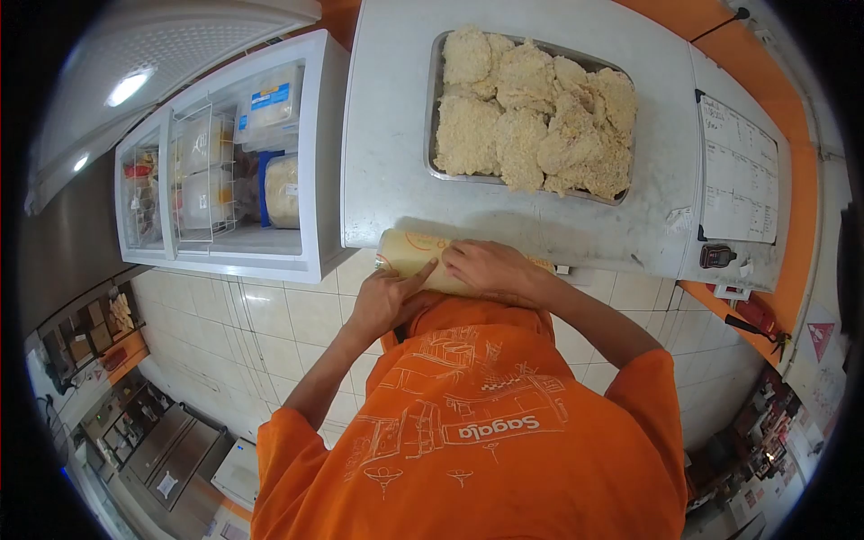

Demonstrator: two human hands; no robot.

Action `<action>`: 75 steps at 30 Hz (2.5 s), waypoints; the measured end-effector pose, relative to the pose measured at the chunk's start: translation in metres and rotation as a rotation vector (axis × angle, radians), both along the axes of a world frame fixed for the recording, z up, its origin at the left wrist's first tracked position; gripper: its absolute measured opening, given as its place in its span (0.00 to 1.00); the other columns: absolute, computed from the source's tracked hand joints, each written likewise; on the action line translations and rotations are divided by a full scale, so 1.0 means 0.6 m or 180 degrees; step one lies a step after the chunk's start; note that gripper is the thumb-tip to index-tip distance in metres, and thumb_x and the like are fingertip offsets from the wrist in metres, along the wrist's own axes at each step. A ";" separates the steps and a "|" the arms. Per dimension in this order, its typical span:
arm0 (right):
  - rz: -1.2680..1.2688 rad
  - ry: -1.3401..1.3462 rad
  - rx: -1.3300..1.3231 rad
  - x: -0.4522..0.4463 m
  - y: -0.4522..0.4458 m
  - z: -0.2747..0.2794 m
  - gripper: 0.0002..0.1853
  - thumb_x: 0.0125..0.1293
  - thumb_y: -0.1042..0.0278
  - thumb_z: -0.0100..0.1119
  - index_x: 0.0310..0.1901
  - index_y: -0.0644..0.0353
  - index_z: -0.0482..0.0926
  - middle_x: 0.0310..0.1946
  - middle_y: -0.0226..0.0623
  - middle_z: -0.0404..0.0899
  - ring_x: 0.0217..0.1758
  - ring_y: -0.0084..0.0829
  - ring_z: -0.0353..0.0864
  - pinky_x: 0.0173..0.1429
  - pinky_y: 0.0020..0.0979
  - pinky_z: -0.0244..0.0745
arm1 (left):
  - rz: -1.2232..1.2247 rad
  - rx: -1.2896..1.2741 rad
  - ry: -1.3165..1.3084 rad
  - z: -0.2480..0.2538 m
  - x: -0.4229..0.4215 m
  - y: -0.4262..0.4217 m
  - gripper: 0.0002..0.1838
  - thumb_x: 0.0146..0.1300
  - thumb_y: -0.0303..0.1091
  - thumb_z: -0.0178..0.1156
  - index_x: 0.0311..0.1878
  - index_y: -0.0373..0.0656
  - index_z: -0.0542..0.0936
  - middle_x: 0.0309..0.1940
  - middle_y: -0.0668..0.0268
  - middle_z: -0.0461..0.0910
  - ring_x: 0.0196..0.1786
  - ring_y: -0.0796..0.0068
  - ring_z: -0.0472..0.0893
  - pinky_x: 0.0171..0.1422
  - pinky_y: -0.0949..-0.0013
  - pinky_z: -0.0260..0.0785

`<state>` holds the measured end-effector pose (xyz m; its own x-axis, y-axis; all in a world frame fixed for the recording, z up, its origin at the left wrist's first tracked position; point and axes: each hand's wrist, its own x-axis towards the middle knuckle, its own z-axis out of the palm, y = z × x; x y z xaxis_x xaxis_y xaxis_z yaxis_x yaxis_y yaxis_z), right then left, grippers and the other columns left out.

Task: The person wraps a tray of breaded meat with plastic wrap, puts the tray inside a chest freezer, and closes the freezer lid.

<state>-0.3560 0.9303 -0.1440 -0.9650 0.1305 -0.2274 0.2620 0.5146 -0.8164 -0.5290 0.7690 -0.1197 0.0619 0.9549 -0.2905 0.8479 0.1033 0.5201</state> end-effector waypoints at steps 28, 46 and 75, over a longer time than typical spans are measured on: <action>0.0143 0.0258 -0.0039 0.086 0.075 -0.024 0.18 0.58 0.57 0.63 0.21 0.61 0.71 0.21 0.42 0.73 0.28 0.47 0.74 0.35 0.43 0.69 | -0.0139 0.0187 -0.0175 -0.017 0.006 0.003 0.33 0.55 0.49 0.66 0.65 0.57 0.70 0.22 0.59 0.78 0.23 0.58 0.78 0.31 0.60 0.73; 0.0114 0.0596 0.0814 0.137 0.112 -0.034 0.29 0.48 0.40 0.69 0.18 0.58 0.66 0.27 0.37 0.73 0.25 0.44 0.70 0.34 0.39 0.68 | -0.0489 0.0077 -0.0007 -0.015 0.022 0.021 0.31 0.58 0.46 0.64 0.65 0.53 0.71 0.14 0.62 0.73 0.17 0.62 0.74 0.26 0.62 0.69; -0.0694 0.0708 0.0932 0.210 0.098 -0.047 0.26 0.49 0.48 0.72 0.19 0.58 0.66 0.18 0.37 0.65 0.20 0.38 0.68 0.23 0.35 0.65 | -0.1016 0.0040 0.0252 -0.034 0.033 0.027 0.31 0.64 0.40 0.56 0.71 0.51 0.62 0.11 0.64 0.71 0.14 0.65 0.73 0.22 0.63 0.69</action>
<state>-0.2297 0.9891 -0.1722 -0.9290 0.3650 0.0602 0.2243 0.6852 -0.6929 -0.5094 0.7854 -0.1400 0.3364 0.8945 -0.2945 0.8742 -0.1804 0.4508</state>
